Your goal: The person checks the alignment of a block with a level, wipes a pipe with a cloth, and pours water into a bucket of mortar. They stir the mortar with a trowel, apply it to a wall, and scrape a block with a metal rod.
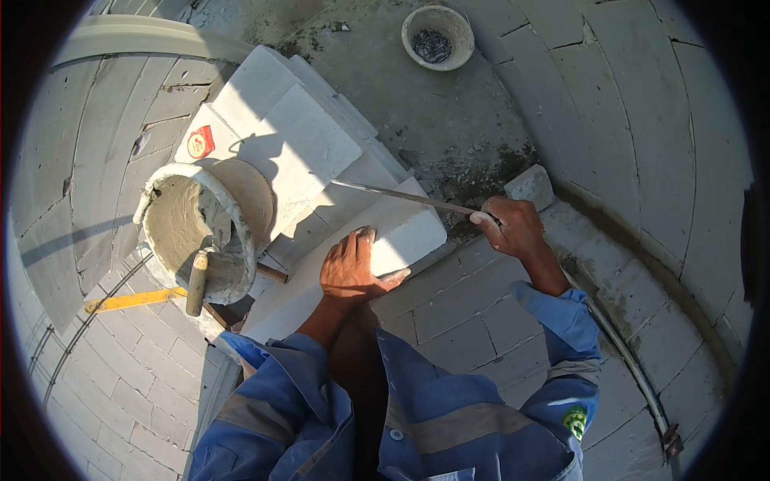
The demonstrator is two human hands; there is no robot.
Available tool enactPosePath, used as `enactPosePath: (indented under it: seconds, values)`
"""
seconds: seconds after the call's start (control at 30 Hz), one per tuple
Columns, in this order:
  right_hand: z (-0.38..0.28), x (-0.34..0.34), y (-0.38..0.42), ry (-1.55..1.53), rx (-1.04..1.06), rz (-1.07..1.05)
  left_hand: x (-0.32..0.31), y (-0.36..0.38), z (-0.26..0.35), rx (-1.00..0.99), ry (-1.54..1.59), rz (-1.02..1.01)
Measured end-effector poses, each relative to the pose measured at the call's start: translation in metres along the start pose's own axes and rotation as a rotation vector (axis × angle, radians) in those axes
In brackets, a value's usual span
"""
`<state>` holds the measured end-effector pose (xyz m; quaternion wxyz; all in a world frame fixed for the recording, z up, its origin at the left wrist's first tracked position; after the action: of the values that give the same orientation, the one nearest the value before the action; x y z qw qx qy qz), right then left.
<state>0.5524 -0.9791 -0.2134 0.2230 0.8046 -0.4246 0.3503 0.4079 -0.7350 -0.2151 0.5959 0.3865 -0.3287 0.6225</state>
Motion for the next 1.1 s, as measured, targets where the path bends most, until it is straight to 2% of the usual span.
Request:
enactPosePath:
  seconds: [0.1,0.2,0.27,0.4,0.5,0.57,0.6,0.8,0.9,1.0,1.1]
  values:
    - [0.007,-0.022,-0.003,0.051,0.034,-0.104,0.001,-0.002,0.000,-0.009,-0.024,-0.012]
    - [0.049,-0.042,0.000,0.120,-0.025,-0.172,-0.002,0.002,-0.002,0.014,-0.019,-0.073]
    - [0.056,-0.039,-0.005,0.134,-0.038,-0.180,-0.006,0.002,-0.005,-0.042,-0.020,-0.013]
    - [0.031,-0.026,-0.009,0.032,-0.040,-0.255,-0.010,0.009,-0.011,-0.003,-0.015,-0.053]
    - [0.049,-0.027,-0.008,0.109,-0.031,-0.278,-0.008,0.010,-0.006,0.010,-0.004,-0.117]
    - [0.072,-0.030,-0.003,0.137,-0.056,-0.247,-0.008,0.007,-0.008,-0.024,-0.028,-0.036]
    - [0.084,-0.035,-0.002,0.153,-0.077,-0.239,-0.009,0.007,-0.010,0.011,-0.014,-0.078]
    - [0.065,-0.023,0.003,0.088,-0.083,-0.249,-0.004,0.000,-0.004,0.038,-0.008,-0.106]
    - [0.091,-0.027,0.006,0.176,-0.163,-0.284,-0.001,-0.002,-0.002,-0.010,-0.020,-0.050]
    - [0.070,-0.020,0.005,0.109,-0.065,-0.223,-0.005,0.002,-0.007,-0.001,0.010,-0.063]
    - [0.087,-0.018,0.016,0.162,-0.154,-0.263,-0.004,0.000,-0.005,0.006,0.002,-0.059]
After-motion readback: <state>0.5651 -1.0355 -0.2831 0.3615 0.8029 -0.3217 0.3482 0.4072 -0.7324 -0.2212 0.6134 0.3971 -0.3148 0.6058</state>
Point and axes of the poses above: each hand's wrist, its own y-axis away from the middle knuckle, its own x-axis out of the back of the hand, z = x × y, the point moved 5 cm from there along -y, towards the middle knuckle, and after that the axes turned 10 degrees about z, right-handed, at the moved point
